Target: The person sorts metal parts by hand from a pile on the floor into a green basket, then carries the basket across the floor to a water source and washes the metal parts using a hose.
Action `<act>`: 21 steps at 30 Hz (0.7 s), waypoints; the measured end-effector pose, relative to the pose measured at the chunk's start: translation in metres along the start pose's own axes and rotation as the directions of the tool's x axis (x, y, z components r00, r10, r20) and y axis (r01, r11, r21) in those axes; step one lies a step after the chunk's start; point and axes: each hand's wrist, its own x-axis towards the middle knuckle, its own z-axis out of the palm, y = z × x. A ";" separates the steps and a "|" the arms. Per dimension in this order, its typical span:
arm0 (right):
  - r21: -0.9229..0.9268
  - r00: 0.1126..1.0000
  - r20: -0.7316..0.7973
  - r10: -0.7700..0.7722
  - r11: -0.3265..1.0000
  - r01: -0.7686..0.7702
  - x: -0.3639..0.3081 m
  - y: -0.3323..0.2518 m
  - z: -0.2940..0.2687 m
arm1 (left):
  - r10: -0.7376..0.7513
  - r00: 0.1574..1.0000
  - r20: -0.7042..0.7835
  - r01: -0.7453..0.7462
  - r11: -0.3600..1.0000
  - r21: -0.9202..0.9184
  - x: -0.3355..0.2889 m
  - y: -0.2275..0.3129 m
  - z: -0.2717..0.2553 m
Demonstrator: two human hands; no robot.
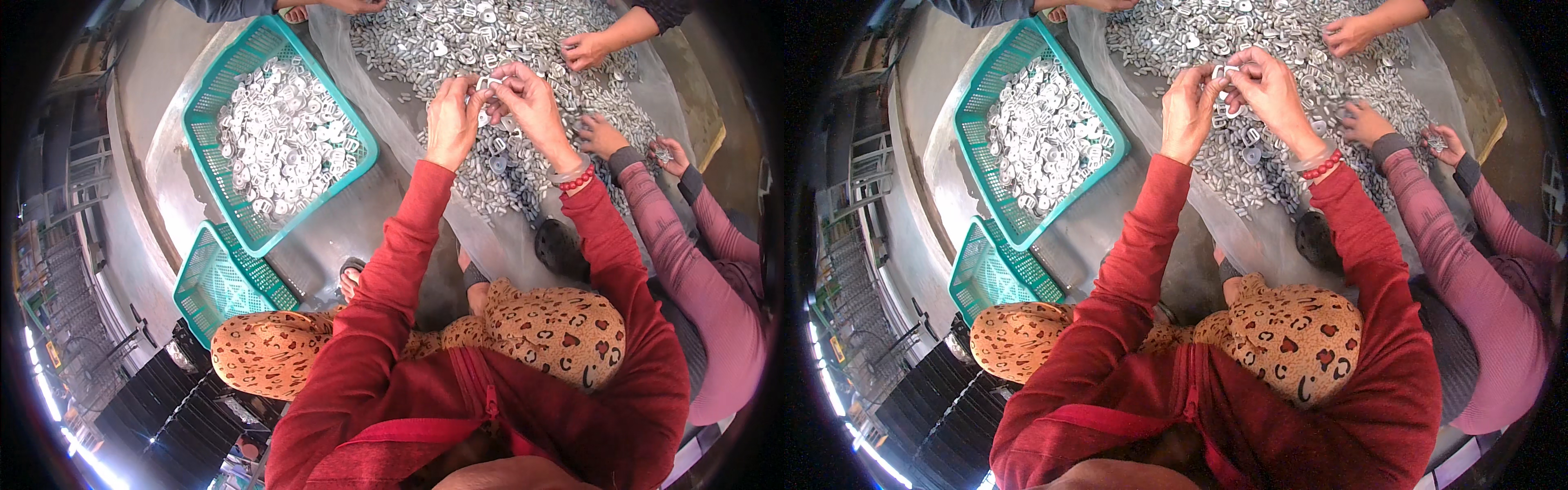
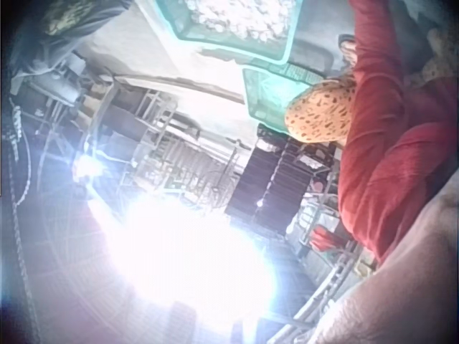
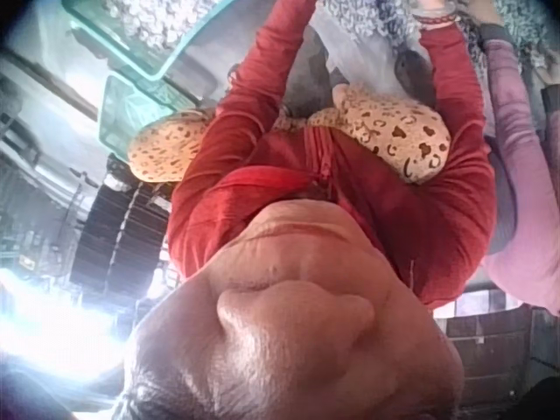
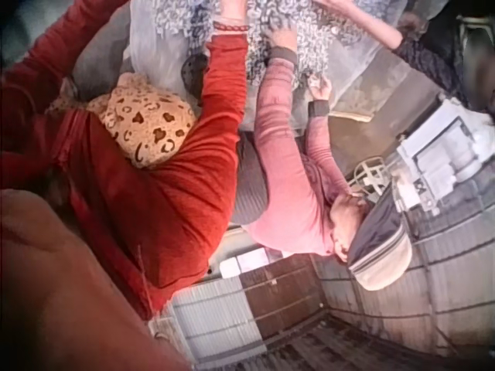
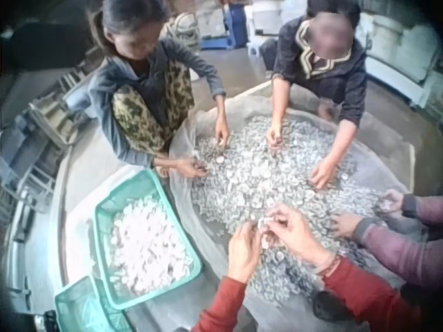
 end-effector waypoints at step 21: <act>-0.359 0.972 -0.061 -0.226 0.914 0.190 -0.006 -0.009 0.019 | -0.237 0.971 -0.037 0.183 0.832 -0.523 -0.007 0.005 0.017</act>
